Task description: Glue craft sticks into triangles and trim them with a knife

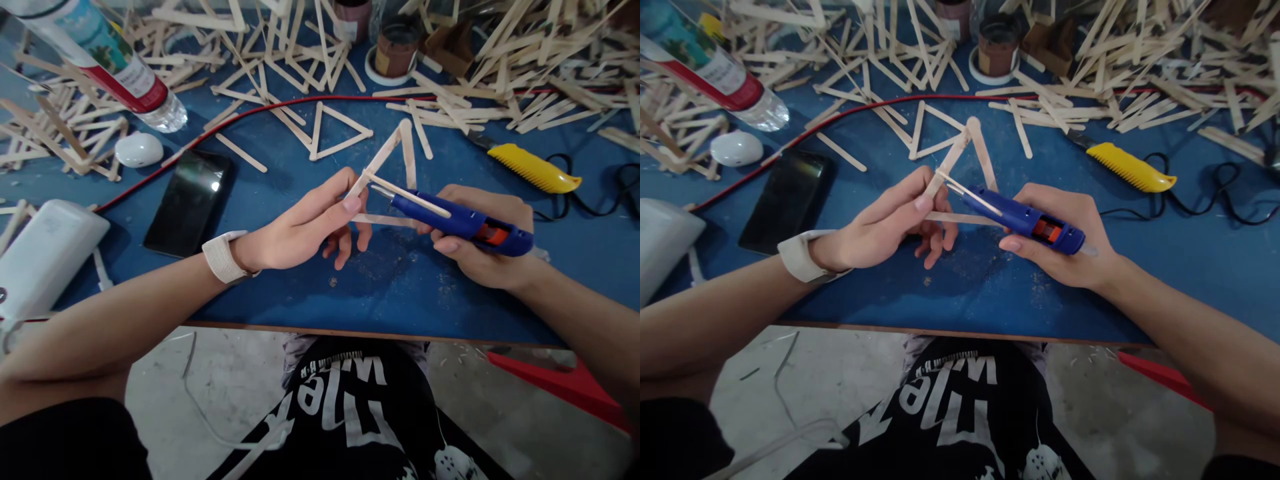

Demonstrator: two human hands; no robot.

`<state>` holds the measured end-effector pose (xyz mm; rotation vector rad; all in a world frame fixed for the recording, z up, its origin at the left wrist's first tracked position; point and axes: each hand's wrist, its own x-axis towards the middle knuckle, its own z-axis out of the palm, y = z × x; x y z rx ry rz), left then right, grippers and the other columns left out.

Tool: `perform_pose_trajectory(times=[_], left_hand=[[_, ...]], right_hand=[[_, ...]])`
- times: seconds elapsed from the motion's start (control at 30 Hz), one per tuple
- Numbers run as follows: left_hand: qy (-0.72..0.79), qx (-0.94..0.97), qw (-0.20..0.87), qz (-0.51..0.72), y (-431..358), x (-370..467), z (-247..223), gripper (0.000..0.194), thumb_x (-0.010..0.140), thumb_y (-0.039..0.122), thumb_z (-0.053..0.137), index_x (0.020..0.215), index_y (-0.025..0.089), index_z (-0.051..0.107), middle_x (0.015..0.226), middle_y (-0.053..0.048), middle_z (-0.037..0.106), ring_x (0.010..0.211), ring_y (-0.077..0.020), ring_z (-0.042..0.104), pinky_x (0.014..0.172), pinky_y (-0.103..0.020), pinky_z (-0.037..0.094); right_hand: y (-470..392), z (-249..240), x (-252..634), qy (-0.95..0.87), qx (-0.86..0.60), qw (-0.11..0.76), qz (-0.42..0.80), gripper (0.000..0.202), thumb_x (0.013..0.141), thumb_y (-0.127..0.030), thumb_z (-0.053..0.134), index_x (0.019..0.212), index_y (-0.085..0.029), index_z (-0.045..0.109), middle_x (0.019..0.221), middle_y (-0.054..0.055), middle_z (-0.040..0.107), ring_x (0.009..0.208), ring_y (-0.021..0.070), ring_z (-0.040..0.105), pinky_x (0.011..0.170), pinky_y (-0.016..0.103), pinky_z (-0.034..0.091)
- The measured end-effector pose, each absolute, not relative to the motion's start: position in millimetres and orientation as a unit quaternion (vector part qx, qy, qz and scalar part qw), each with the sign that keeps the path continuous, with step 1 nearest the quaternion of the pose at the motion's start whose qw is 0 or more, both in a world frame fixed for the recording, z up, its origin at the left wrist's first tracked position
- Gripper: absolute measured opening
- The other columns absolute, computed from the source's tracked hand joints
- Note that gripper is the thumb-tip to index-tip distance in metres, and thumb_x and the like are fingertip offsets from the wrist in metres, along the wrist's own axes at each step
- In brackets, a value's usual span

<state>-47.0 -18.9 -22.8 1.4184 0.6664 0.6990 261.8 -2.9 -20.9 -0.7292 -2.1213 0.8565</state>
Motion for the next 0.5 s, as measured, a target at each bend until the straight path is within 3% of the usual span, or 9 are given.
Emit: perform_pose_trajectory(times=[0.27, 0.5], left_hand=[[0.223, 0.577, 0.714, 0.326, -11.1, -49.9, -32.6, 0.034, 0.122, 0.056, 0.062, 0.111, 0.024, 0.057, 0.095, -0.003, 0.08, 0.064, -0.0148, 0.076, 0.051, -0.023, 0.056], [0.254, 0.53, 0.723, 0.363, -12.3, -47.8, -24.7, 0.022, 0.118, 0.034, 0.067, 0.1, 0.021, 0.068, 0.076, 0.004, 0.044, 0.057, -0.0089, 0.046, 0.053, -0.021, 0.048]], right_hand=[[-4.9, -20.6, 263.6, -0.825, -0.289, 0.344, 0.341, 0.034, 0.105, -0.064, 0.085, 0.099, -0.032, 0.076, 0.091, 0.002, 0.078, 0.073, 0.0227, 0.069, 0.068, 0.043, 0.048], [-2.4, -20.9, 264.9, -0.83, -0.276, 0.353, 0.332, 0.045, 0.105, -0.071, 0.083, 0.097, -0.027, 0.077, 0.084, 0.002, 0.073, 0.069, 0.018, 0.064, 0.066, 0.039, 0.046]])
